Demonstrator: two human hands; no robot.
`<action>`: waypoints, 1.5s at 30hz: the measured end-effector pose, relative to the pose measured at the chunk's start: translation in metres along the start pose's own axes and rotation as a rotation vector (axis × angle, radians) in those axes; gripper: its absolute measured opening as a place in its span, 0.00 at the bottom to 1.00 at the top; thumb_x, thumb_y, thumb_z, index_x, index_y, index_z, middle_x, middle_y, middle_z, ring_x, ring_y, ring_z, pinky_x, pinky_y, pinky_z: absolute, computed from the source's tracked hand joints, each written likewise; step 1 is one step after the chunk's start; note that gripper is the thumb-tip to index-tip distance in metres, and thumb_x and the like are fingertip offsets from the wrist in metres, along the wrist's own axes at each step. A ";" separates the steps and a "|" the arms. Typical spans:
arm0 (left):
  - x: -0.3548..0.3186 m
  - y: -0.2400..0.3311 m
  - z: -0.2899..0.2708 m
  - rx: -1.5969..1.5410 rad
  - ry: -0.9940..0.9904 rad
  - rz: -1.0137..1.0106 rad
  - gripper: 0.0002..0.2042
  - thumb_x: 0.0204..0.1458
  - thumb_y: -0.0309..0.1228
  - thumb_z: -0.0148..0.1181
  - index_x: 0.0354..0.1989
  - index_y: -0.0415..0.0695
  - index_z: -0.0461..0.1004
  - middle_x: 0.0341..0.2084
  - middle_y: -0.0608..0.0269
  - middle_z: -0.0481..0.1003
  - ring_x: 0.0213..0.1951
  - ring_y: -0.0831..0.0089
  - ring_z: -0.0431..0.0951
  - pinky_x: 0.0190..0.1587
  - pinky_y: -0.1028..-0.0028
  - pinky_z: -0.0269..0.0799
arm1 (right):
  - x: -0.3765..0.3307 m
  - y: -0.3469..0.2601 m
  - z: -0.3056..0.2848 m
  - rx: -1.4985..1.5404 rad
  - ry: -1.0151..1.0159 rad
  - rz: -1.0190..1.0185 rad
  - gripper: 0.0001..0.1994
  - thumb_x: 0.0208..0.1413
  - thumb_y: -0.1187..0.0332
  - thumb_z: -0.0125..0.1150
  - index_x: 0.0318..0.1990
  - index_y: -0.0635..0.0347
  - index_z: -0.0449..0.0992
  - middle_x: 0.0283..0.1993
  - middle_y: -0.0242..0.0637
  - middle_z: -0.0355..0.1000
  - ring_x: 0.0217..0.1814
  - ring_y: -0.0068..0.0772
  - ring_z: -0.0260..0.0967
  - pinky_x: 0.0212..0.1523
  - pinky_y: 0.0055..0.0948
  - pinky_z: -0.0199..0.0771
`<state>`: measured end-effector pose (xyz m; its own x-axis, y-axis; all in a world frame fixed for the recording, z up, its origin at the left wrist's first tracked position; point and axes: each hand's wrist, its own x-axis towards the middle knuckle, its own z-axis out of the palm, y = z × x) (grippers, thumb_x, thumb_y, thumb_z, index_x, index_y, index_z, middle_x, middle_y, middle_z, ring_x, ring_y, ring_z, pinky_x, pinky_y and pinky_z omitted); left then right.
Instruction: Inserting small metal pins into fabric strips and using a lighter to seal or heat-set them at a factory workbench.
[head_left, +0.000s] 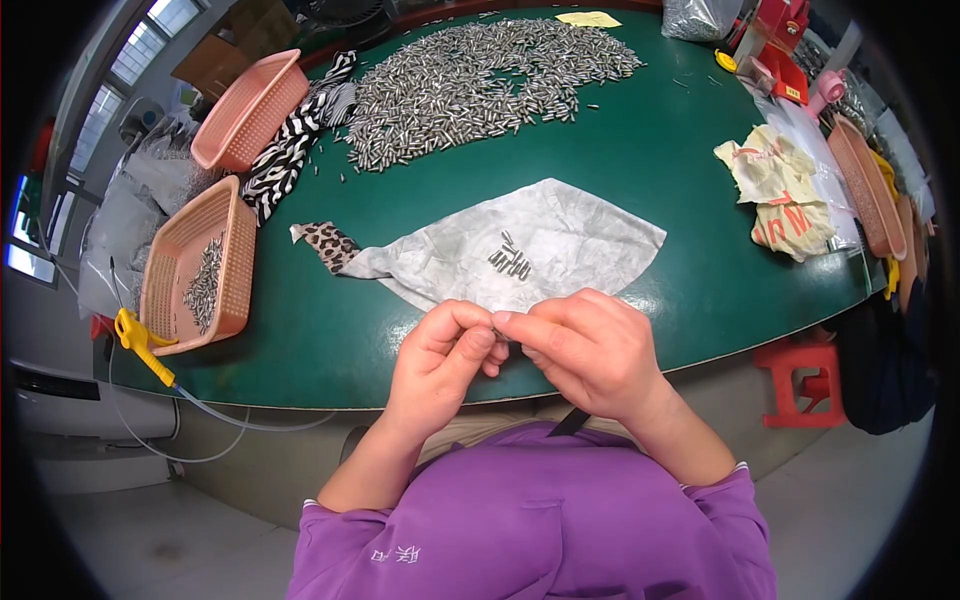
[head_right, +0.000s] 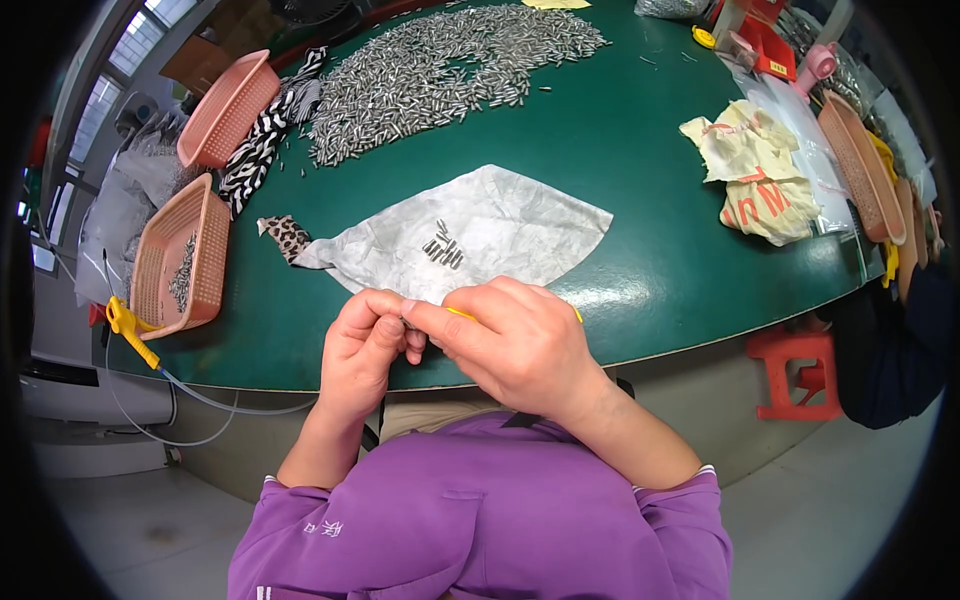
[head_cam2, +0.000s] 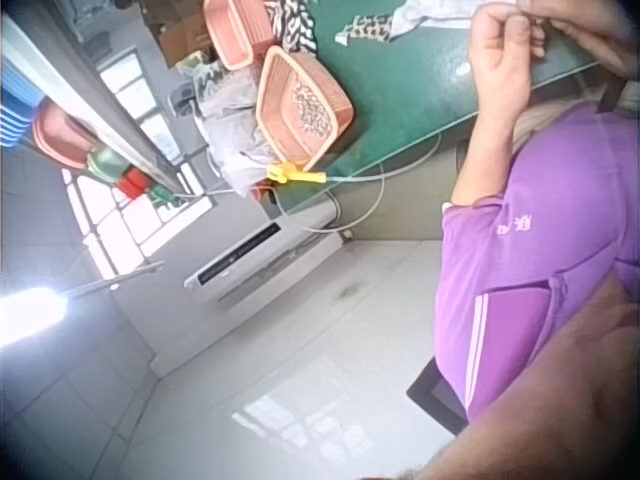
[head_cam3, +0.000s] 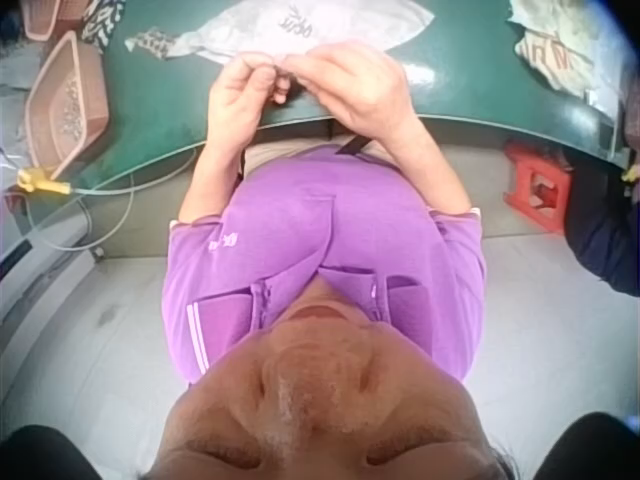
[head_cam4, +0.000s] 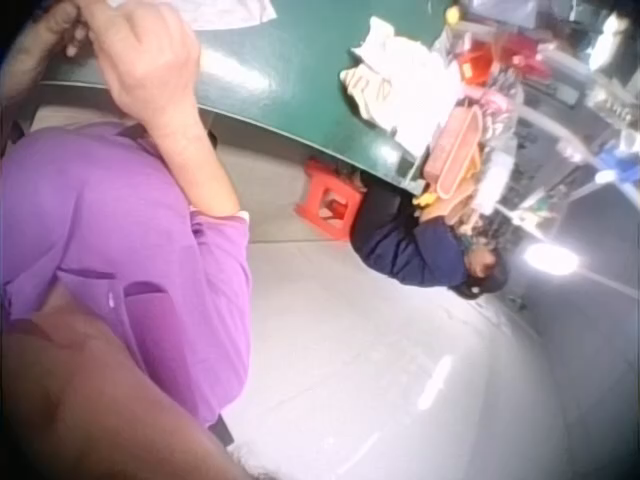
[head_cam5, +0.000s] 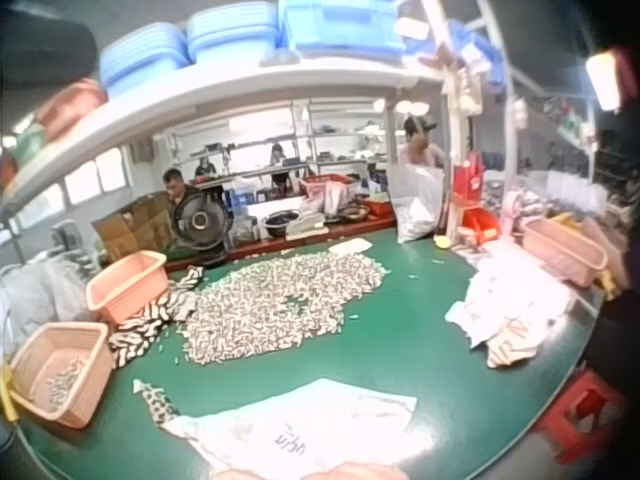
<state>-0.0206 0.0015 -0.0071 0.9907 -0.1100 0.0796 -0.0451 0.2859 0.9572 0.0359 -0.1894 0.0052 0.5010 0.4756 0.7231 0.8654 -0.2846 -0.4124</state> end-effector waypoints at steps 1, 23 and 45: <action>0.000 0.000 0.000 0.005 0.003 0.002 0.06 0.65 0.30 0.52 0.41 0.40 0.71 0.32 0.65 0.75 0.33 0.81 0.73 0.38 0.80 0.71 | 0.000 0.000 0.000 0.004 -0.002 0.004 0.17 0.45 0.74 0.67 0.46 0.53 0.82 0.31 0.29 0.75 0.26 0.30 0.70 0.24 0.28 0.68; 0.001 -0.002 0.000 -0.074 0.041 0.031 0.05 0.60 0.21 0.57 0.43 0.39 0.71 0.35 0.61 0.77 0.36 0.79 0.76 0.40 0.78 0.75 | 0.001 -0.001 -0.002 -0.010 0.029 0.034 0.18 0.44 0.75 0.67 0.46 0.53 0.82 0.31 0.29 0.74 0.27 0.30 0.70 0.26 0.28 0.68; 0.002 -0.001 -0.002 -0.022 -0.029 0.040 0.04 0.63 0.26 0.55 0.40 0.38 0.74 0.34 0.63 0.77 0.35 0.79 0.76 0.39 0.78 0.74 | 0.001 0.001 0.001 -0.082 0.058 0.069 0.18 0.45 0.74 0.67 0.46 0.50 0.81 0.33 0.30 0.73 0.30 0.32 0.70 0.28 0.29 0.69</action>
<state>-0.0182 0.0028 -0.0081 0.9841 -0.1250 0.1262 -0.0818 0.3116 0.9467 0.0376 -0.1889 0.0048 0.5557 0.4047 0.7262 0.8242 -0.3831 -0.4171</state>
